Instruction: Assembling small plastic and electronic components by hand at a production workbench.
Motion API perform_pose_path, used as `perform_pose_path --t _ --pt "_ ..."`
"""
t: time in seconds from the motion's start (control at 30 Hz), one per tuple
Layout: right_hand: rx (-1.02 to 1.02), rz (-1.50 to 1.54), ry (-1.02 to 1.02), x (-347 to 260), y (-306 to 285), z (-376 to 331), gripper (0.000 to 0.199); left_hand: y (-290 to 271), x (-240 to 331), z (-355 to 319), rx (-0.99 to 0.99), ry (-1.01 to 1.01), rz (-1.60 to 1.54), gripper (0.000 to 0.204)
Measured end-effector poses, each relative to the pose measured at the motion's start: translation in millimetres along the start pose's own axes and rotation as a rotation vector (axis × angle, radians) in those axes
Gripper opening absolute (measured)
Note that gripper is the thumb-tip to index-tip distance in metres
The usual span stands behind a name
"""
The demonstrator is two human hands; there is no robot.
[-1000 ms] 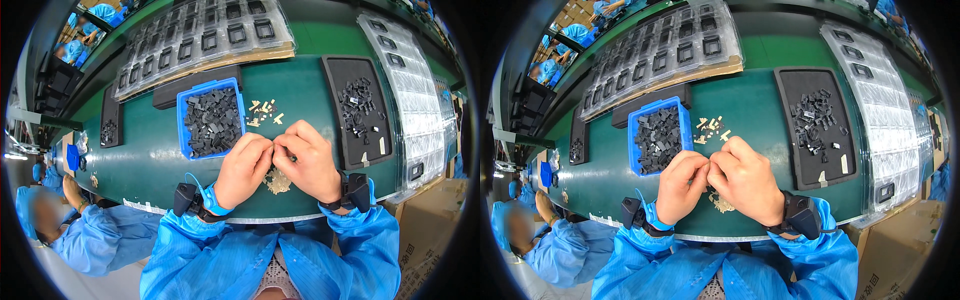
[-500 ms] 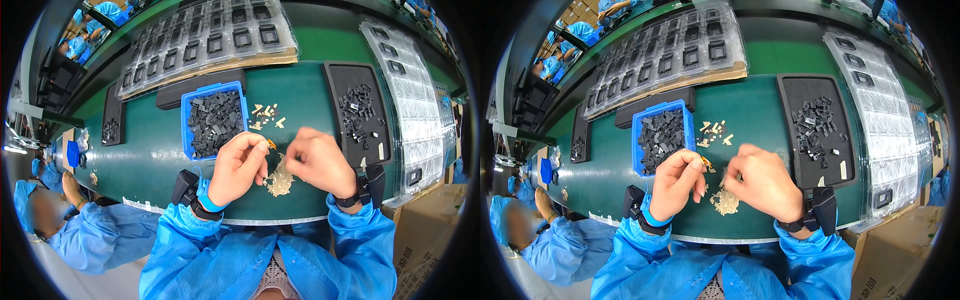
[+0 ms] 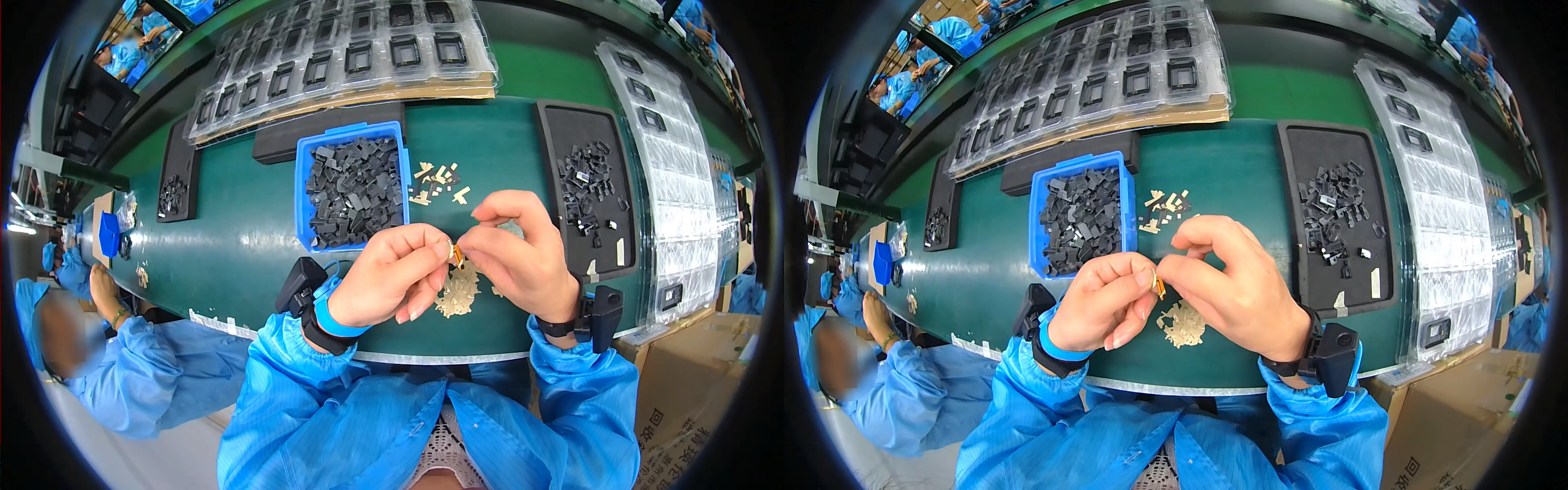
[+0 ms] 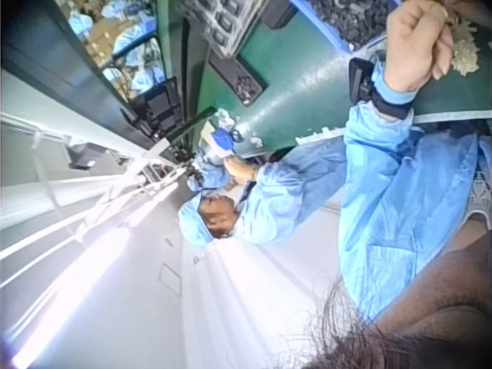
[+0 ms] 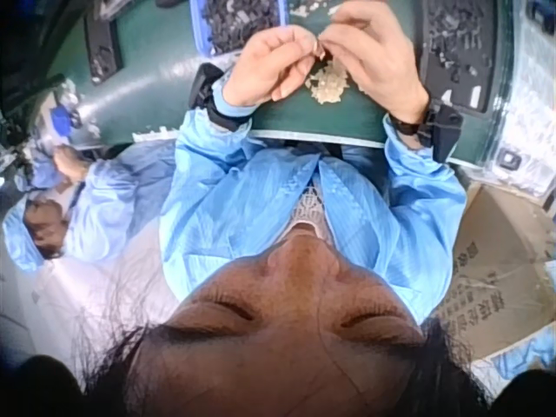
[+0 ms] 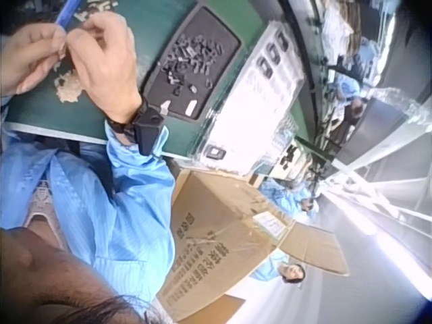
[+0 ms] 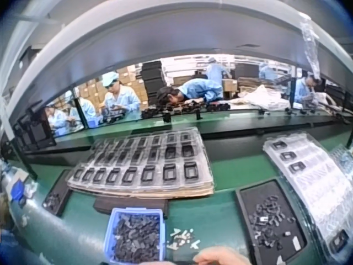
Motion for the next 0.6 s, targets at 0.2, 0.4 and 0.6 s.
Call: perform_pose_path --t 0.2,0.4,0.6 --pt "-0.029 -0.027 -0.03 3.5 1.0 -3.5 0.029 -0.2 0.2 0.9 -0.018 -0.018 -0.043 0.019" --pt "-0.068 -0.041 -0.077 4.9 3.0 -2.6 0.029 0.9 0.3 0.1 -0.049 -0.02 -0.026 0.02" --pt "0.009 0.084 -0.062 4.4 6.3 -2.1 0.02 -2.0 2.5 0.5 0.067 0.34 0.358 0.012"
Point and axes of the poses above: each hand's wrist, its own z-axis towards the middle knuckle, its own y-axis out of the palm, x = y × z, the point moved 3 cm from there along z, towards the middle knuckle, and after that the axes turned 13 degrees about -x, right-handed, at the moved point
